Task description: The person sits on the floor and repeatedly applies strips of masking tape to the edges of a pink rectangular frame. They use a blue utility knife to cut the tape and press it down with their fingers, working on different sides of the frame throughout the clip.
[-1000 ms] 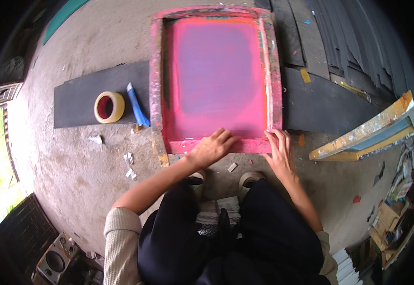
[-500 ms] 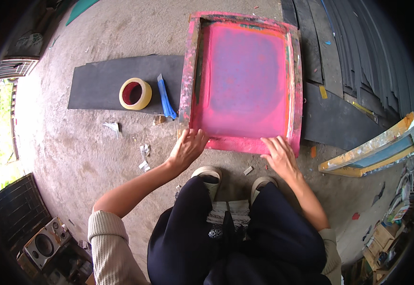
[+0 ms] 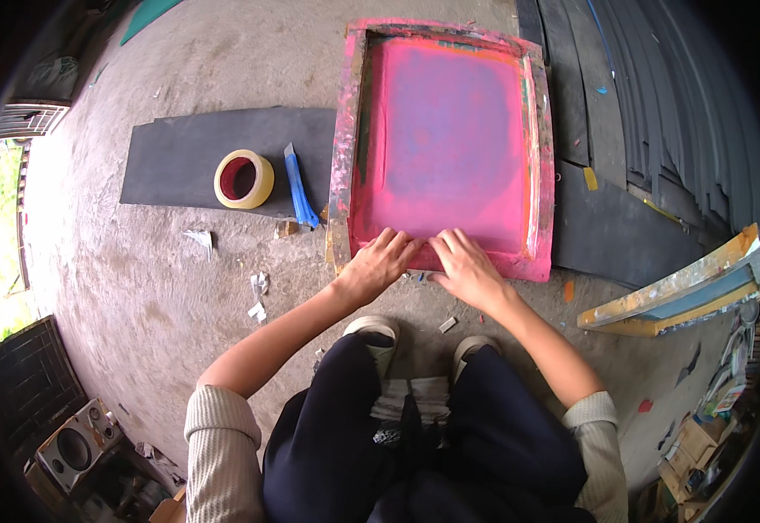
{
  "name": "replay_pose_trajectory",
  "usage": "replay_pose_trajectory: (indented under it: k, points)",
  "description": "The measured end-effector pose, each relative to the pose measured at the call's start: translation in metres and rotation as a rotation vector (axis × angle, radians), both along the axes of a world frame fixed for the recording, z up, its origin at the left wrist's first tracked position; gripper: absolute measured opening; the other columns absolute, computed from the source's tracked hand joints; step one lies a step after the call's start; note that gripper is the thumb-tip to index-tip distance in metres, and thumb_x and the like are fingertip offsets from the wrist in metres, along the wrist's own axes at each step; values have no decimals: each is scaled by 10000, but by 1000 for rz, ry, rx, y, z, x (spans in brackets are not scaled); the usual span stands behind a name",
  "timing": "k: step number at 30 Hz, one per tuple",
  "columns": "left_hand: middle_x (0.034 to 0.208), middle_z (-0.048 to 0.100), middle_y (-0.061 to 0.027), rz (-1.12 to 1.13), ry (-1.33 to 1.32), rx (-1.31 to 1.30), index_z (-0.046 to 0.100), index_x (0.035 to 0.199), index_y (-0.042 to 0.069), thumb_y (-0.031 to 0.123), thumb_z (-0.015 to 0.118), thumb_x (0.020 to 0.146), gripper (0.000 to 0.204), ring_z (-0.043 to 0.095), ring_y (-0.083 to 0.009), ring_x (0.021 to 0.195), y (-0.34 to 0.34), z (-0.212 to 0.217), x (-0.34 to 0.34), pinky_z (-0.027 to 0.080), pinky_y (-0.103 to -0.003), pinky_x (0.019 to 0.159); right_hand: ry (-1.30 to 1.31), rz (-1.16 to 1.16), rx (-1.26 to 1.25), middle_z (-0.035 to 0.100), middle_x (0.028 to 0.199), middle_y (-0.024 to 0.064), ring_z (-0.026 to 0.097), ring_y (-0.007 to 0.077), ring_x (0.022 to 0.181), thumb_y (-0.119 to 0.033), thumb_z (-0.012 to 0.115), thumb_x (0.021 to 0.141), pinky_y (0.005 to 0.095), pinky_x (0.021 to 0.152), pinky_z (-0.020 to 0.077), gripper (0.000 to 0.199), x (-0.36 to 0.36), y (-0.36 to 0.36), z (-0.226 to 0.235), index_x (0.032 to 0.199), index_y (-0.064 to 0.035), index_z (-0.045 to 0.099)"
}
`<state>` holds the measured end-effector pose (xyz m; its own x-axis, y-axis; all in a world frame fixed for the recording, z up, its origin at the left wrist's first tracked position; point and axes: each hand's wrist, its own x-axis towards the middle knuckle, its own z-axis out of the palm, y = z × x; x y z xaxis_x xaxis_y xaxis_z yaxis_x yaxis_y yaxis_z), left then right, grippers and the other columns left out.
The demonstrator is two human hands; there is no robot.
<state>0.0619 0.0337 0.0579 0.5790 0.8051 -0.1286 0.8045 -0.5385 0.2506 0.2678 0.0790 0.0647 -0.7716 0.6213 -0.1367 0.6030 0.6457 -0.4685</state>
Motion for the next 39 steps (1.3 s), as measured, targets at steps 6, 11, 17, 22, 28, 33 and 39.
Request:
replay_pose_trajectory:
  k: [6,11,17,22,28,33,39]
  points:
    - [987,530,-64,117,342,156,506,1194,31,171,595,761,464,542,-195,966,-16,7,-19,373,-400,1005,-78,-97,36,491,1076,135,500,298,1049,-191,754,705,428,819,496,525,24,-9,2,1128,9,516]
    - [834,516,-70,156,427,467,572,937,51,162,509,806,182,539,-204,858,-26,-15,-17,340,-378,988,-294,-165,16,483,1117,153,498,340,1081,-293,794,677,452,816,508,681,29,-5,7,1196,-4,462]
    - [1111,524,-74,262,142,345,524,1142,83,187,554,834,326,491,-199,1121,-35,-5,-35,292,-434,1017,-490,-104,-52,401,1306,215,420,420,1204,-373,754,730,508,938,442,752,21,8,19,1292,-30,390]
    - [1313,472,-69,636,-435,287,468,1270,125,217,678,788,533,384,-227,1293,-86,34,-75,253,-484,1045,-490,-94,-151,344,1348,272,411,433,1225,-414,651,824,530,989,392,700,20,47,45,1332,-30,358]
    - [1284,472,-98,876,-336,344,462,1256,93,186,676,789,522,381,-270,1282,-95,43,-163,294,-458,1044,-187,214,-85,538,1129,182,531,352,1094,-318,624,849,425,912,446,397,-98,68,61,1136,-57,538]
    - [1244,492,-94,905,-280,451,452,1260,84,211,665,799,523,402,-258,1259,-31,22,-173,232,-515,1080,50,258,-100,556,1050,163,553,338,1035,-245,620,851,402,892,450,295,-190,70,30,1063,-49,561]
    - [1014,560,-66,917,-99,372,517,1146,73,139,612,813,353,538,-216,1049,0,-6,-181,240,-482,1087,306,146,-137,522,1094,160,545,342,1041,-122,640,826,402,912,444,314,-232,64,8,1114,-49,541]
